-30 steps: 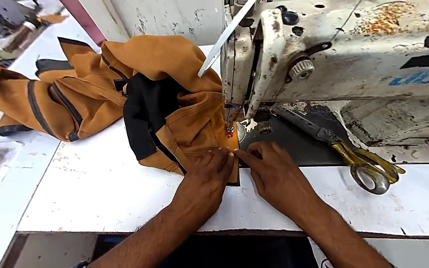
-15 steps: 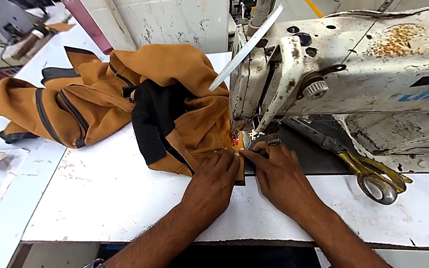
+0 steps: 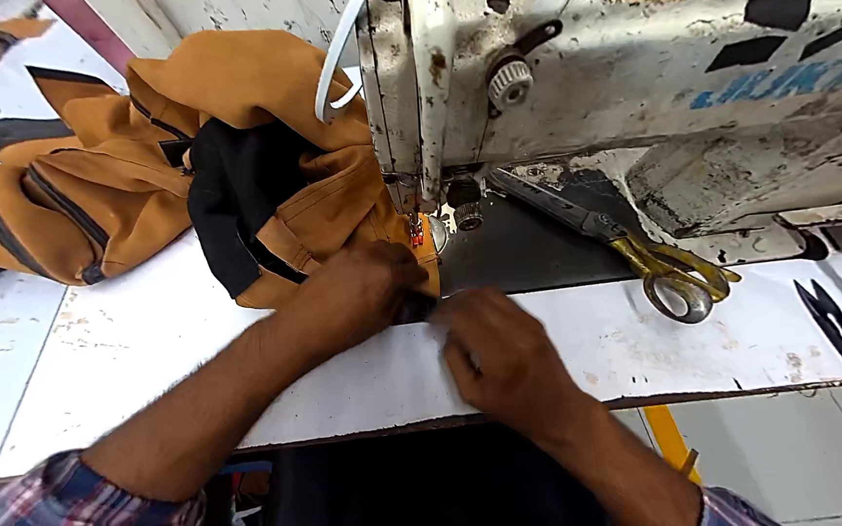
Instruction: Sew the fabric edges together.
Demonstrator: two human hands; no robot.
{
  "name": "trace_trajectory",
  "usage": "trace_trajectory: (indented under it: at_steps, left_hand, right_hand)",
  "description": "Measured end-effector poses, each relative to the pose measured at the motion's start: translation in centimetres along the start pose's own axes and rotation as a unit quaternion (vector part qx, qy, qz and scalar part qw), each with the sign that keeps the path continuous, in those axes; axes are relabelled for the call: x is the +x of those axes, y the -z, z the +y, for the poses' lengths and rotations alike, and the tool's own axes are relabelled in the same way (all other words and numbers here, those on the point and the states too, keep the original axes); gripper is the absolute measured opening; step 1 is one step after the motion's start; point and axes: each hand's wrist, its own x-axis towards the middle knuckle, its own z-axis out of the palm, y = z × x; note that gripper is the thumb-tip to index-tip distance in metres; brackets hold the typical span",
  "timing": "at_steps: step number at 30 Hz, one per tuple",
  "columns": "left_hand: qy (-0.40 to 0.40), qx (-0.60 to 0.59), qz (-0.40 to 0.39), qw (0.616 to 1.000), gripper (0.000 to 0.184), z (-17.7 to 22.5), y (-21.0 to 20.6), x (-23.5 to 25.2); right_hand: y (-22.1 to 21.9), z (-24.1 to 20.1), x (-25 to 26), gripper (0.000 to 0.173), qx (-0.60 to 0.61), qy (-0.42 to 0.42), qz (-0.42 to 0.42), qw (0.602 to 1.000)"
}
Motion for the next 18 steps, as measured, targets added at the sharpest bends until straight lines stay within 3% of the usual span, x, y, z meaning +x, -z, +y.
trace_trajectory:
  at_steps: [7, 18]
  left_hand:
    - [0.169, -0.111, -0.037, 0.979, 0.021, -1.5, 2.5, 1.9]
    - [0.228, -0.147, -0.035, 0.962, 0.025, -1.7, 2.7, 2.0]
  right_hand:
    - [-2.7, -4.0, 0.2, 0.07, -0.024, -0.021, -0.208, 0.978]
    - [-3.5, -4.6, 0.0, 0.084, -0.06, -0.029, -0.232, 0.97]
